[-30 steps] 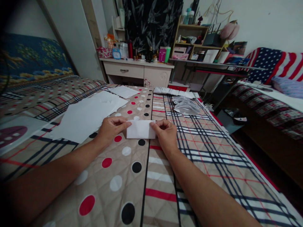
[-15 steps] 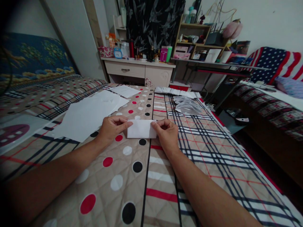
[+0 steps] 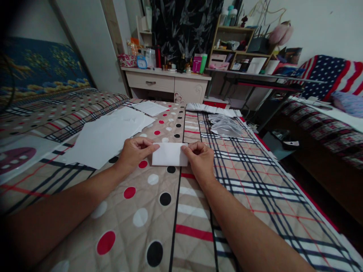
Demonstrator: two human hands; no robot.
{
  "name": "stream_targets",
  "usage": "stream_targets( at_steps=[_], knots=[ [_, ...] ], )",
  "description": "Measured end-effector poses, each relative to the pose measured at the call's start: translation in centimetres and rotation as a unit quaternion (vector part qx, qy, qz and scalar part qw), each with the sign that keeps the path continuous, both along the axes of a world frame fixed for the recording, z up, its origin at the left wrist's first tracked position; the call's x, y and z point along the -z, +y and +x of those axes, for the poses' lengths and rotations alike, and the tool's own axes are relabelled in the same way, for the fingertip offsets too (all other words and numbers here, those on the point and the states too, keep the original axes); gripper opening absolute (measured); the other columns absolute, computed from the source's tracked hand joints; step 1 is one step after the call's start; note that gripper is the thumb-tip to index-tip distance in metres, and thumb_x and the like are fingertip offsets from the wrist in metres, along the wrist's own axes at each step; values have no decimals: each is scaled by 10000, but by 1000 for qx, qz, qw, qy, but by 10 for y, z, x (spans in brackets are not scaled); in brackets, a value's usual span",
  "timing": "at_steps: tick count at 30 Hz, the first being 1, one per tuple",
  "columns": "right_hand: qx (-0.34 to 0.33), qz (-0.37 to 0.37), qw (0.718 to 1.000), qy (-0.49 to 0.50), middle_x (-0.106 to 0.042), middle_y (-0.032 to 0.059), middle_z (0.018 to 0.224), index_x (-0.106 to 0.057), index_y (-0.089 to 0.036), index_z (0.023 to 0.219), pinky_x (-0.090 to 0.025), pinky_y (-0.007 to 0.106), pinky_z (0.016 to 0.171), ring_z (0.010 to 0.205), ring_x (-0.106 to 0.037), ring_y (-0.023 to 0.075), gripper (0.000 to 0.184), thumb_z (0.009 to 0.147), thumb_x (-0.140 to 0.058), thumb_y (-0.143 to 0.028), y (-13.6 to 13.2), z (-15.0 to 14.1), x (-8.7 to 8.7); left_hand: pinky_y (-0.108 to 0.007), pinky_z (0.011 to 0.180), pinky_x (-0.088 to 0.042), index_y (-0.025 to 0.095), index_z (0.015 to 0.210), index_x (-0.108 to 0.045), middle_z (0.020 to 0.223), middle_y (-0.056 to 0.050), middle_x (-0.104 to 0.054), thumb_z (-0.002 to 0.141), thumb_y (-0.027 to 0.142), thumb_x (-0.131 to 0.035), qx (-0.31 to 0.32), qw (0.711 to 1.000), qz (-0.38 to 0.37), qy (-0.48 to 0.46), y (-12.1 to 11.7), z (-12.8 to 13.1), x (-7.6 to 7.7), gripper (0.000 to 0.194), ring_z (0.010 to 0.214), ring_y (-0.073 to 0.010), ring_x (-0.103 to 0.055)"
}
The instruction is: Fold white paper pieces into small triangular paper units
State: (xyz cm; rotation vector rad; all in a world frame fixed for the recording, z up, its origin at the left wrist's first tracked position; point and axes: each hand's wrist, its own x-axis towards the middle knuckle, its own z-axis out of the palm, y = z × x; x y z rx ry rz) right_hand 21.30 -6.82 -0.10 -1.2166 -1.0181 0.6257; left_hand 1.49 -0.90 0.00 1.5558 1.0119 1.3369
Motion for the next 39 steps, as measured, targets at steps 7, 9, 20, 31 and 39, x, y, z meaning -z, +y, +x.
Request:
stream_targets(
  at_steps=[7,9,20,31,39],
  knots=[
    [4,-24,1000,0,-624,-8,653,-571,-173,611,-422,228,534,568,-532,106,271,615,-812,-296,0,0,-1,-206,539,-456,146,594,-599,634,0,-641,608,317,-815,10,1000,-1,-1,2,-1,2,276,574,-94,-574],
    [1,-19,1000,1,-606,-24,652,-554,-182,660,-432,230,540,563,-532,106,283,609,-811,-289,1,0,0,-203,544,-456,149,617,-577,634,11,-626,603,302,-819,10,1000,-2,3,2,-1,3,287,578,-92,-576],
    [12,-109,935,-336,-615,-19,679,-559,-210,733,-397,249,583,618,-562,140,105,690,-654,-223,14,5,6,-241,560,-428,159,746,-682,645,6,-637,699,134,-702,13,971,67,231,13,5,12,56,591,-123,-570],
    [12,-150,878,-454,-682,-4,706,-644,-212,744,-344,254,580,645,-598,154,61,713,-598,-186,13,1,1,-315,811,-470,171,775,-747,869,-51,-650,784,0,-571,145,883,242,375,16,6,3,246,853,-174,-603],
    [4,-149,875,-460,-677,-2,700,-652,-209,756,-322,250,567,632,-586,150,76,713,-590,-198,12,0,-1,-318,880,-464,216,995,-771,1041,-68,-646,733,260,-763,271,890,131,341,27,-12,-2,266,966,-199,-614]
  ],
)
